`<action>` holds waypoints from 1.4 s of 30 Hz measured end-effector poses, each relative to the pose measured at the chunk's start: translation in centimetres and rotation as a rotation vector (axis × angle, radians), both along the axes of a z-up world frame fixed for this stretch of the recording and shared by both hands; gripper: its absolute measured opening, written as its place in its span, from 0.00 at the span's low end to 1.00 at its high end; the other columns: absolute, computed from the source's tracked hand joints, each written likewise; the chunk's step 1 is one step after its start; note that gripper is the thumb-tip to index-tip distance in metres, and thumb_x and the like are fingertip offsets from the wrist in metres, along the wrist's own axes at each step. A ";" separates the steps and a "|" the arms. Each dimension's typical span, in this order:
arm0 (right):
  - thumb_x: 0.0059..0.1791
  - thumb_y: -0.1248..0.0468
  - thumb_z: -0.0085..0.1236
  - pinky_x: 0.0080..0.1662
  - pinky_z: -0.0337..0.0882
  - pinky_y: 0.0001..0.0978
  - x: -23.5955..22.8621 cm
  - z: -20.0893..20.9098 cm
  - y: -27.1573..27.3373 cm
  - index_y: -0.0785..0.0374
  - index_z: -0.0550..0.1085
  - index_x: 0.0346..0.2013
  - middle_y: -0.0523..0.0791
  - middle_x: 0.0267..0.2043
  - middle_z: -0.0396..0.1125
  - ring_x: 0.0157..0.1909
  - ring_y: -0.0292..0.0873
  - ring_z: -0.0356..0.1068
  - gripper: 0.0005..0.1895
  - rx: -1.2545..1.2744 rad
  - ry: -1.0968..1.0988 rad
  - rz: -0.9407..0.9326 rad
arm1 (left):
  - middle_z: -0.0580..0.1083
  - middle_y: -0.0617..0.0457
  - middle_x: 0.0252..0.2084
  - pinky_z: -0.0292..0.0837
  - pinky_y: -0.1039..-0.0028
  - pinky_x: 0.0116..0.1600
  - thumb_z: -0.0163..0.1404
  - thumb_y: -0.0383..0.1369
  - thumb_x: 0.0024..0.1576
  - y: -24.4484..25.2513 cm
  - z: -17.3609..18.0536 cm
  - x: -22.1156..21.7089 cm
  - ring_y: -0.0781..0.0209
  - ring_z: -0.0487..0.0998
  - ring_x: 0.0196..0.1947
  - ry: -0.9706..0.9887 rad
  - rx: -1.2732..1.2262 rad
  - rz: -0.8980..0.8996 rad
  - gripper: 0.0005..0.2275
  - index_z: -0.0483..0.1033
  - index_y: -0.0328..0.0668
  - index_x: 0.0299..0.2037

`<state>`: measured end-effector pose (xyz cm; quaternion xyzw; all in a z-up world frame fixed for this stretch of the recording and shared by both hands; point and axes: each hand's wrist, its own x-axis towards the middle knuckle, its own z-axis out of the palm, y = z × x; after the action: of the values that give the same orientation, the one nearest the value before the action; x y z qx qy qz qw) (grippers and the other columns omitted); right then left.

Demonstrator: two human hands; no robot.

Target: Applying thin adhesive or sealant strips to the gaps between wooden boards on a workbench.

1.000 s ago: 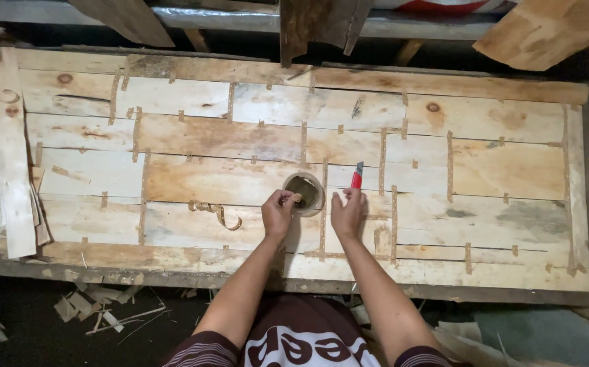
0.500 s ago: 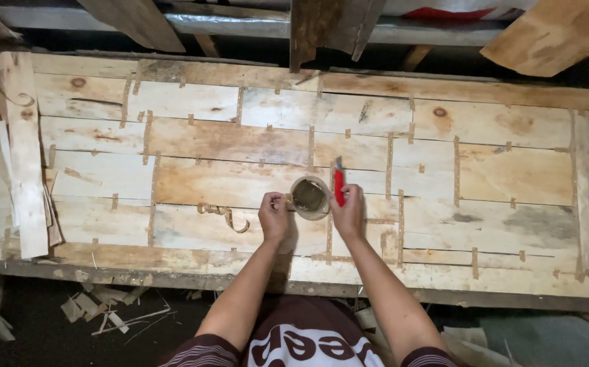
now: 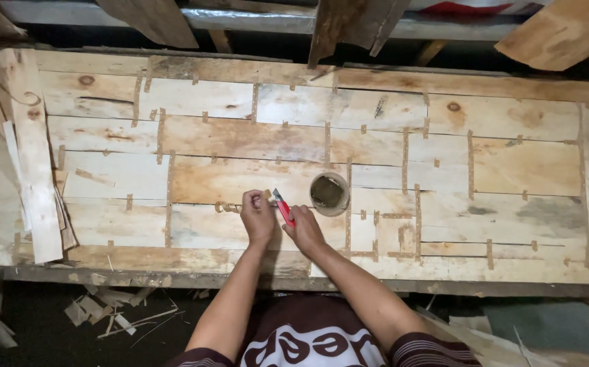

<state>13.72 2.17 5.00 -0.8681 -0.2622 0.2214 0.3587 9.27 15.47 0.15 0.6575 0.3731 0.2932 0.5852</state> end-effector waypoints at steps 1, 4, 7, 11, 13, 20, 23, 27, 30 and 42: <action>0.42 0.66 0.67 0.44 0.66 0.49 -0.3 -0.5 -0.1 0.66 0.67 0.34 0.55 0.39 0.64 0.42 0.60 0.65 0.16 -0.005 0.002 -0.005 | 0.71 0.57 0.30 0.68 0.79 0.33 0.51 0.29 0.66 -0.5 0.5 0.0 0.72 0.69 0.28 0.002 -0.005 -0.005 0.04 0.71 0.36 0.42; 0.43 0.68 0.65 0.42 0.68 0.48 -0.5 -1.4 -0.3 0.66 0.68 0.35 0.55 0.39 0.65 0.41 0.59 0.67 0.13 0.072 -0.067 -0.051 | 0.75 0.56 0.28 0.70 0.79 0.32 0.57 0.29 0.60 -1.6 1.7 0.6 0.73 0.72 0.27 -0.033 -0.205 -0.159 0.06 0.74 0.34 0.38; 0.50 0.66 0.60 0.39 0.71 0.40 0.3 -1.3 -0.8 0.64 0.70 0.38 0.50 0.37 0.69 0.34 0.50 0.72 0.07 0.072 0.042 -0.196 | 0.78 0.56 0.29 0.74 0.81 0.35 0.55 0.29 0.59 -2.5 2.4 1.6 0.73 0.76 0.28 0.052 -0.128 -0.245 0.05 0.77 0.35 0.39; 0.52 0.62 0.59 0.35 0.73 0.29 1.7 0.3 -1.8 0.65 0.68 0.44 0.45 0.34 0.69 0.33 0.38 0.70 0.12 0.170 0.067 -0.355 | 0.79 0.53 0.30 0.73 0.79 0.36 0.57 0.28 0.59 -3.4 3.3 2.6 0.72 0.76 0.29 0.034 -0.196 -0.336 0.05 0.78 0.32 0.39; 0.51 0.62 0.60 0.34 0.72 0.28 2.3 2.1 -2.1 0.66 0.67 0.45 0.44 0.34 0.68 0.33 0.36 0.68 0.14 0.213 0.026 -0.426 | 0.79 0.54 0.30 0.74 0.79 0.37 0.56 0.28 0.60 -3.9 2.7 2.9 0.72 0.77 0.30 0.022 -0.168 -0.380 0.05 0.78 0.33 0.39; 0.50 0.68 0.58 0.36 0.71 0.29 4.0 1.5 -3.7 0.67 0.72 0.46 0.44 0.33 0.70 0.32 0.36 0.68 0.10 0.222 -0.012 -0.535 | 0.79 0.52 0.32 0.75 0.75 0.38 0.57 0.27 0.58 -5.0 1.7 4.2 0.65 0.79 0.31 0.051 -0.076 -0.495 0.04 0.79 0.35 0.40; 0.47 0.70 0.58 0.38 0.73 0.29 5.3 1.0 -4.1 0.68 0.73 0.46 0.45 0.33 0.71 0.33 0.37 0.70 0.12 0.192 -0.063 -0.501 | 0.80 0.47 0.31 0.75 0.69 0.37 0.57 0.29 0.57 -5.1 4.3 5.3 0.56 0.80 0.30 0.177 0.028 -0.464 0.05 0.80 0.38 0.41; 0.50 0.65 0.59 0.38 0.72 0.34 6.5 2.1 -4.1 0.65 0.74 0.46 0.47 0.33 0.73 0.32 0.42 0.71 0.11 0.080 -0.027 -0.495 | 0.80 0.43 0.32 0.75 0.59 0.38 0.55 0.31 0.54 -5.8 2.5 6.4 0.44 0.81 0.32 0.275 0.234 -0.434 0.07 0.82 0.46 0.41; 0.50 0.63 0.61 0.42 0.72 0.40 7.0 1.5 -4.8 0.62 0.77 0.42 0.48 0.34 0.73 0.38 0.47 0.71 0.08 -0.003 -0.161 -0.446 | 0.80 0.45 0.33 0.73 0.57 0.44 0.57 0.34 0.56 -5.8 2.3 7.1 0.45 0.81 0.36 0.420 0.301 -0.506 0.05 0.82 0.46 0.37; 0.48 0.62 0.64 0.56 0.61 0.47 8.7 1.3 -5.0 0.57 0.77 0.39 0.48 0.48 0.64 0.53 0.53 0.62 0.07 -0.169 -0.319 -0.394 | 0.61 0.38 0.72 0.42 0.36 0.69 0.56 0.33 0.53 -7.5 2.6 9.1 0.38 0.51 0.75 0.530 0.593 -0.481 0.05 0.81 0.42 0.32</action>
<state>22.38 -2.83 6.28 -0.9531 -0.1221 0.0290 0.2754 18.40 8.00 2.79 0.9166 0.2466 0.0652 0.3079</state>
